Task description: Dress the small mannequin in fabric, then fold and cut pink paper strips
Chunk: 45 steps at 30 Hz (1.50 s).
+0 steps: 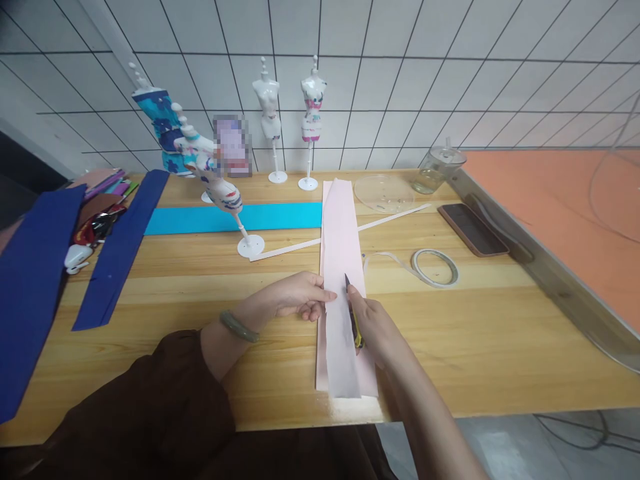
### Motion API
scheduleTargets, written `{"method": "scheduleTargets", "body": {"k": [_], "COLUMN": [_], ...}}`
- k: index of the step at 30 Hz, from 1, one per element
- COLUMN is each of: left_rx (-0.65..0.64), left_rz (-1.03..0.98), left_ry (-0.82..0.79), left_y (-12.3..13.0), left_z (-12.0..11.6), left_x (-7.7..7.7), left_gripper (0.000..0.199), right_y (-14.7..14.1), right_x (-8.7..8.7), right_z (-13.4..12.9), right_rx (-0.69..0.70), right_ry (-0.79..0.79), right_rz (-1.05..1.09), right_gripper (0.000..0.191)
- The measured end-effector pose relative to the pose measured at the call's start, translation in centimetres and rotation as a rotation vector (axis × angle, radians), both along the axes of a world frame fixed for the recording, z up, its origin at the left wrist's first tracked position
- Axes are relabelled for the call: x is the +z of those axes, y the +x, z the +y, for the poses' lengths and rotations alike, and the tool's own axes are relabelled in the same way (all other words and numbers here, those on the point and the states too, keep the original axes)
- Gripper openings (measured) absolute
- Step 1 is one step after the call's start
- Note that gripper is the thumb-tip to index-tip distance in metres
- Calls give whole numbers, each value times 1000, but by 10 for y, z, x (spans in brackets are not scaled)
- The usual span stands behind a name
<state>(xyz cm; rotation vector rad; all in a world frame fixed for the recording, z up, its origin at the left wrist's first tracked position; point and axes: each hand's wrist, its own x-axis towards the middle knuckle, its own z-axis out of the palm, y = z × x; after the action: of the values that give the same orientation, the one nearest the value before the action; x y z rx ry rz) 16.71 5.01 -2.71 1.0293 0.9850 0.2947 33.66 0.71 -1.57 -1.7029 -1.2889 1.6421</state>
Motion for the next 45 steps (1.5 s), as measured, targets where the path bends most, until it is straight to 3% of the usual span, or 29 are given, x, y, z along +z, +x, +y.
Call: {"method": "scheduleTargets", "body": {"k": [13,32,45], "left_rx": [-8,0,-2], "left_rz": [-4,-52,-53], "left_ry": [8,-37,-46], "left_y": [0,0,0], "left_z": [1,1,1], "left_x": [-3,-2,0], "left_gripper": [18,16,17], "right_y": [-8,-4,-3], "right_x": [11,-9,-12], "right_z": [0,17,20], "right_rx": [-27,-50,-45], "right_ry": [-45,-37,-19], "right_rz": [15,69,2], "right_gripper": [50,48,48]}}
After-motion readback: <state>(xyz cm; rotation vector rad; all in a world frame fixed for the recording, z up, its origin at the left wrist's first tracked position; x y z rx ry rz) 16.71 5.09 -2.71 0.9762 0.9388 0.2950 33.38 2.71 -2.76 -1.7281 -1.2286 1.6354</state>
